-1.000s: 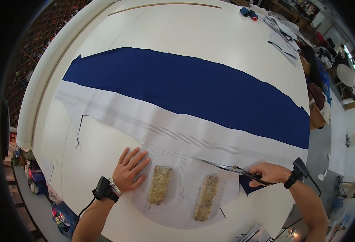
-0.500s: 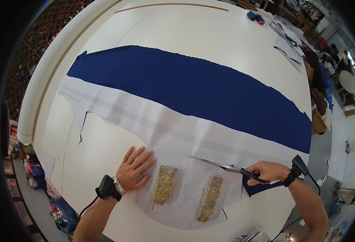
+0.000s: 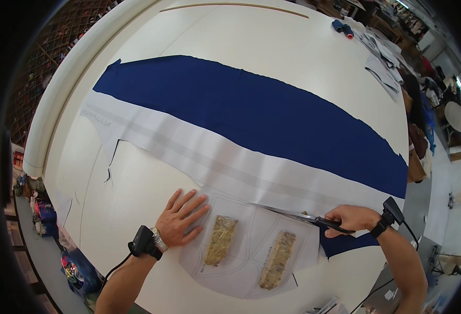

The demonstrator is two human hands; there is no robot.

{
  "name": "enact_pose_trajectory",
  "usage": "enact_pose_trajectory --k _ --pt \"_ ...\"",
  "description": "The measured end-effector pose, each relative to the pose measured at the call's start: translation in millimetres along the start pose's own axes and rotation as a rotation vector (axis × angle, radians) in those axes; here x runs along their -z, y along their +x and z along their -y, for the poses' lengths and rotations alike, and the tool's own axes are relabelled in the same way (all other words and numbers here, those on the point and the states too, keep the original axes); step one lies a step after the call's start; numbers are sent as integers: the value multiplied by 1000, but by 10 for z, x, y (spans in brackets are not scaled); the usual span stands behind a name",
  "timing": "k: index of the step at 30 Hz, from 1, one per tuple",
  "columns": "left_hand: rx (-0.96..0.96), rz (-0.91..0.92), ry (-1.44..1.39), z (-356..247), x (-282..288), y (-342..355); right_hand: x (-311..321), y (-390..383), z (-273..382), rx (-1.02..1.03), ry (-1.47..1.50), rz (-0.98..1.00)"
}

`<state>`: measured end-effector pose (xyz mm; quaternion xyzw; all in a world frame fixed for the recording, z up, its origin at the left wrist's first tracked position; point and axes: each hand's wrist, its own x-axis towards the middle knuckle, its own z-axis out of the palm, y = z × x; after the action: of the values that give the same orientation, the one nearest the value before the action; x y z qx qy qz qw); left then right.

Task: Cutting fabric according to a paper pattern using scissors.

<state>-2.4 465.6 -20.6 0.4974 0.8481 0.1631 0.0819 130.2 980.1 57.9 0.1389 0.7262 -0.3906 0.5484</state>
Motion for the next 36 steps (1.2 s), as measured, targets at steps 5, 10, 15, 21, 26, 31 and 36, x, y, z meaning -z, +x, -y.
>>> enact_pose_trajectory --k 5,10,15,21,26,31,36 --pt "-4 6 3 -2 -3 9 -117 17 137 65 -14 -48" --pt "0 5 -5 7 -14 -2 -132 102 201 64 -31 -42" --pt "0 10 -12 10 -11 -14 -137 87 273 -9 -12 -35" --pt "-17 -4 -21 -2 -4 8 -221 118 363 147 -78 -101" --pt "-6 5 -28 -2 9 -9 -214 182 463 28 -47 -52" --pt "-16 -14 -35 9 1 -3 -197 189 433 48 -31 -42" --pt "-13 -11 -37 -1 22 -3 -240 293 527 128 -109 -73"
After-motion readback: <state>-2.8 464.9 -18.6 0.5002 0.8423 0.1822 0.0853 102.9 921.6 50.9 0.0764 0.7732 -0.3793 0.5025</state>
